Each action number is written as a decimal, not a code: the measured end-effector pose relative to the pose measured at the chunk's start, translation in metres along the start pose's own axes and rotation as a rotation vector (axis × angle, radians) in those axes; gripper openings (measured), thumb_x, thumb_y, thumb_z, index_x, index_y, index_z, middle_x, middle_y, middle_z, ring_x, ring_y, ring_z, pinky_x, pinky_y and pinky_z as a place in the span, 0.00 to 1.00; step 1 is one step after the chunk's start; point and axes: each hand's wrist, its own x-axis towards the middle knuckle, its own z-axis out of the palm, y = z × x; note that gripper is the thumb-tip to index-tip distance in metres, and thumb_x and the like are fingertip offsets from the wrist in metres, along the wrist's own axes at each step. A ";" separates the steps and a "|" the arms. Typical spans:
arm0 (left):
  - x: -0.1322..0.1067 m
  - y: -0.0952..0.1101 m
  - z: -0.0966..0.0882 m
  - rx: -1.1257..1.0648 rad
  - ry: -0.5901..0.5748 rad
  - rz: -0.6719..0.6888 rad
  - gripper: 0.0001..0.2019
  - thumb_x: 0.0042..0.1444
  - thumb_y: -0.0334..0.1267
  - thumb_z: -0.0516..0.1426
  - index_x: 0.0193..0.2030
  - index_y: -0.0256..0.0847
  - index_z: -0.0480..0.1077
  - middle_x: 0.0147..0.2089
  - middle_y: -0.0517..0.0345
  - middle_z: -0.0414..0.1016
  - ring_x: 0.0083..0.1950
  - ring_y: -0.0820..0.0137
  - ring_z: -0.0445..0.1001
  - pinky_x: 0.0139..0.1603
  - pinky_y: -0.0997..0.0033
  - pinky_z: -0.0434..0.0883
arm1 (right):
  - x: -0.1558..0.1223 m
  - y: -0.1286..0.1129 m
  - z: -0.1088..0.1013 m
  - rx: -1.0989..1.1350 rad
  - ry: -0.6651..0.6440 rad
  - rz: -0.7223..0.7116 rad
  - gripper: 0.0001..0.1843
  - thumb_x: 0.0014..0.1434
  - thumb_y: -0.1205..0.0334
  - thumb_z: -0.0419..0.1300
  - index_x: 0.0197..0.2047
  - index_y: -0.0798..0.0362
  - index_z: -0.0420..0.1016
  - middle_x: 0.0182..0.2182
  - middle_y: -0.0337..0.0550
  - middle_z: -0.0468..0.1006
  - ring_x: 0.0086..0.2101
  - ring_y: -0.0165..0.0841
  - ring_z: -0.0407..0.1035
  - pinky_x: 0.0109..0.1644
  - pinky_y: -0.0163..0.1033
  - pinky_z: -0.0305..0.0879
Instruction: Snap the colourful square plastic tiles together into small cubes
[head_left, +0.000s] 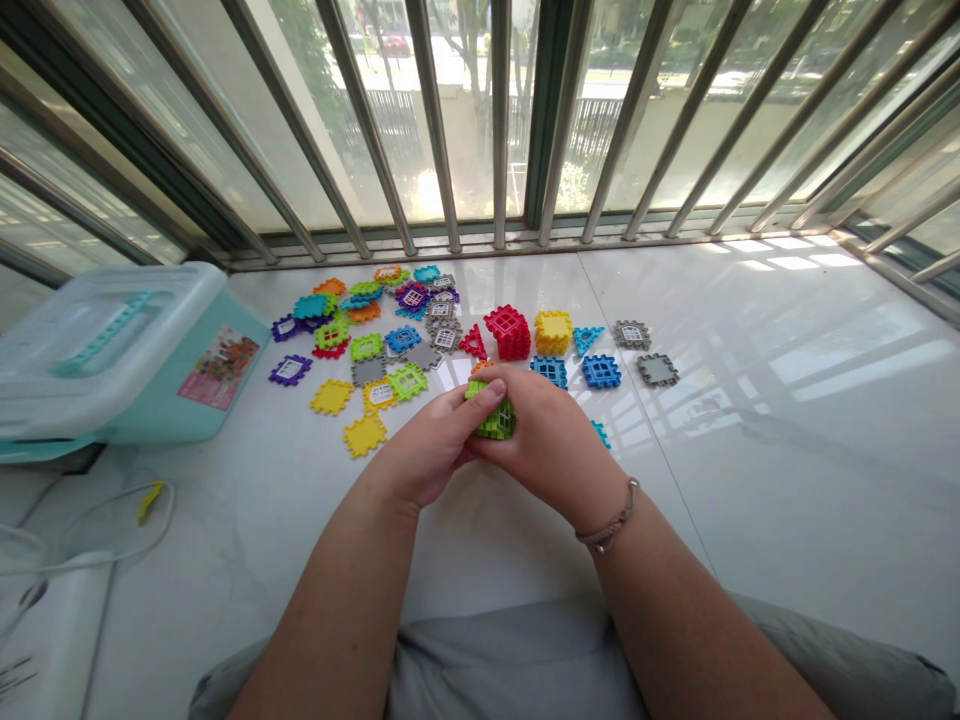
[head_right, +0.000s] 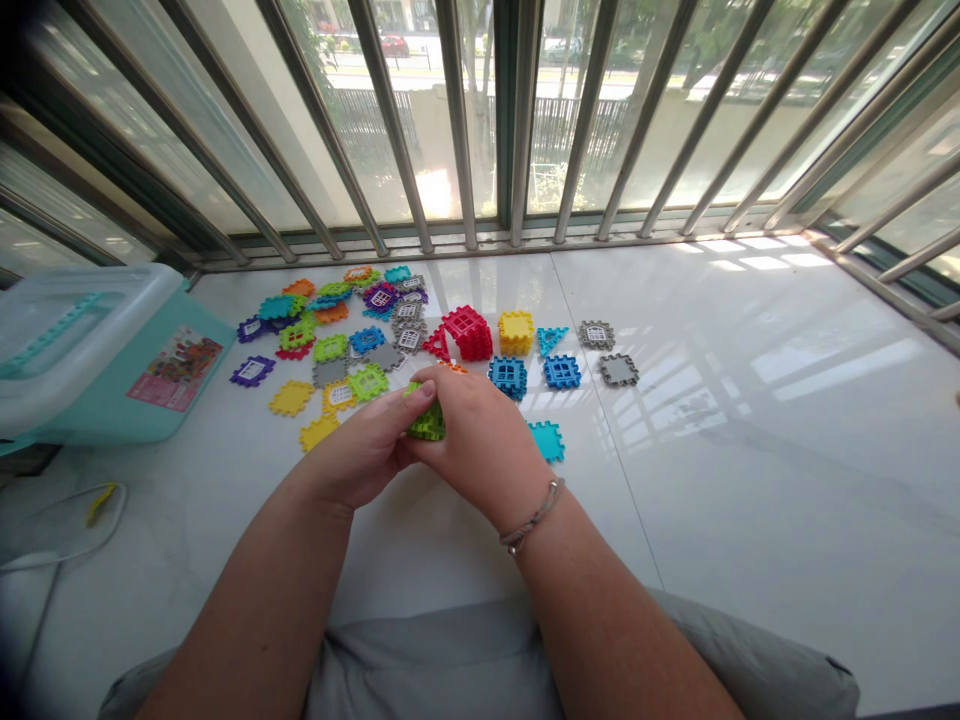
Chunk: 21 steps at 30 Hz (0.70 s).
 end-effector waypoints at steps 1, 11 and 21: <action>0.000 0.000 0.000 0.001 -0.003 -0.001 0.27 0.57 0.58 0.76 0.53 0.39 0.84 0.51 0.47 0.87 0.51 0.61 0.85 0.44 0.72 0.78 | 0.000 0.000 0.000 0.000 0.001 0.001 0.24 0.59 0.68 0.74 0.57 0.48 0.78 0.55 0.48 0.87 0.55 0.47 0.81 0.60 0.50 0.76; 0.001 0.000 0.001 0.002 0.001 -0.004 0.28 0.56 0.58 0.76 0.54 0.39 0.84 0.50 0.47 0.88 0.51 0.60 0.85 0.45 0.71 0.79 | 0.000 0.000 0.000 0.004 -0.004 -0.001 0.24 0.59 0.68 0.74 0.57 0.49 0.78 0.55 0.49 0.87 0.55 0.47 0.81 0.60 0.49 0.76; 0.001 -0.001 0.000 0.016 0.003 -0.011 0.27 0.59 0.59 0.74 0.54 0.39 0.84 0.53 0.46 0.88 0.53 0.60 0.85 0.48 0.71 0.79 | 0.000 0.000 0.000 0.007 -0.010 0.015 0.24 0.59 0.68 0.74 0.57 0.49 0.78 0.55 0.50 0.87 0.55 0.48 0.81 0.60 0.49 0.75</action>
